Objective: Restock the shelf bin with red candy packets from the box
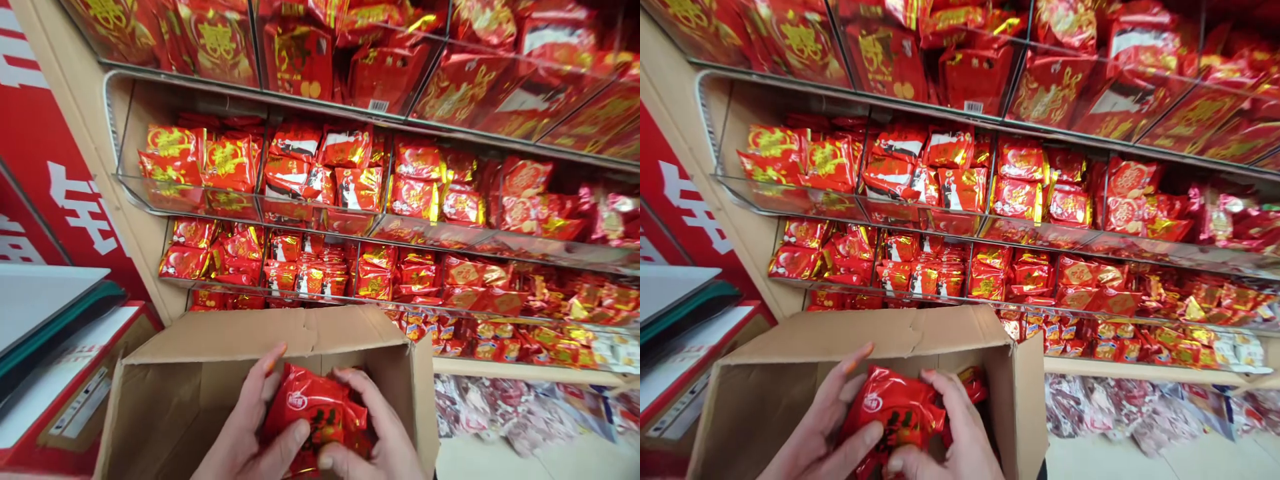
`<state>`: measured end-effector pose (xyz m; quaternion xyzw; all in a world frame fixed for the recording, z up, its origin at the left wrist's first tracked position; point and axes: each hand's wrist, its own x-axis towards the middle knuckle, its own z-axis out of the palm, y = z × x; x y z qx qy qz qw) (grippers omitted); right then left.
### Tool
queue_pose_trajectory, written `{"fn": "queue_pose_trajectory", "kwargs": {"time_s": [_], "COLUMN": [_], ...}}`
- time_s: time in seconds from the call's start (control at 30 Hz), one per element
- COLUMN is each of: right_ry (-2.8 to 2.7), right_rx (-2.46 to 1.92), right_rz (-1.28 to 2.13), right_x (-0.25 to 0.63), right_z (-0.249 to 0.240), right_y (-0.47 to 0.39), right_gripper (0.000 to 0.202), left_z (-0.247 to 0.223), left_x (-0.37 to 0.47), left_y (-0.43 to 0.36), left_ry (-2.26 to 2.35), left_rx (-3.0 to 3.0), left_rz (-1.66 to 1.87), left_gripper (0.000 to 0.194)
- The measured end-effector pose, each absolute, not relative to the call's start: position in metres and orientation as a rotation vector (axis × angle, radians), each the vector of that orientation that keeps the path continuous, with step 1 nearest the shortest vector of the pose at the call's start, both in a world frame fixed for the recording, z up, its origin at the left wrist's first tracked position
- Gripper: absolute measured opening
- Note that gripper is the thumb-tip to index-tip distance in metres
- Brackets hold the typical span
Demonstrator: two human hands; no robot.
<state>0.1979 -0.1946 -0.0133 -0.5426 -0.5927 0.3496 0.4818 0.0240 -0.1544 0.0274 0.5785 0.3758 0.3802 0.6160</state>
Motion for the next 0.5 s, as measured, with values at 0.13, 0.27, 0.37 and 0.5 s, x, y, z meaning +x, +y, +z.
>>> {"fn": "queue_pose_trajectory", "kwargs": {"time_s": [0.13,0.27,0.37,0.5], "right_ry": [-1.849,-2.092,-2.186,-2.096], "right_rx": [-1.291,-1.322,-1.315,-1.454], "right_rz": [0.525,0.442,0.314,-0.156], "right_x": [0.207,0.206,0.208,0.219], "right_z": [0.019,0.049,0.063,0.067], "right_y": [-0.186,-0.179,-0.163,-0.119], "right_gripper": [0.054,0.053,0.048,0.048], "left_z": [0.028,0.024,0.031,0.037], "left_x": [0.015,0.011,0.007,-0.014], "left_y": [-0.141,-0.132,-0.12,-0.081], "left_ry": [0.841,0.935,0.918,1.031], "left_rx": [1.714,2.084,2.344,2.675], "left_rz": [0.72,0.693,0.793,0.832], "left_gripper": [0.061,0.061,0.062,0.047]}}
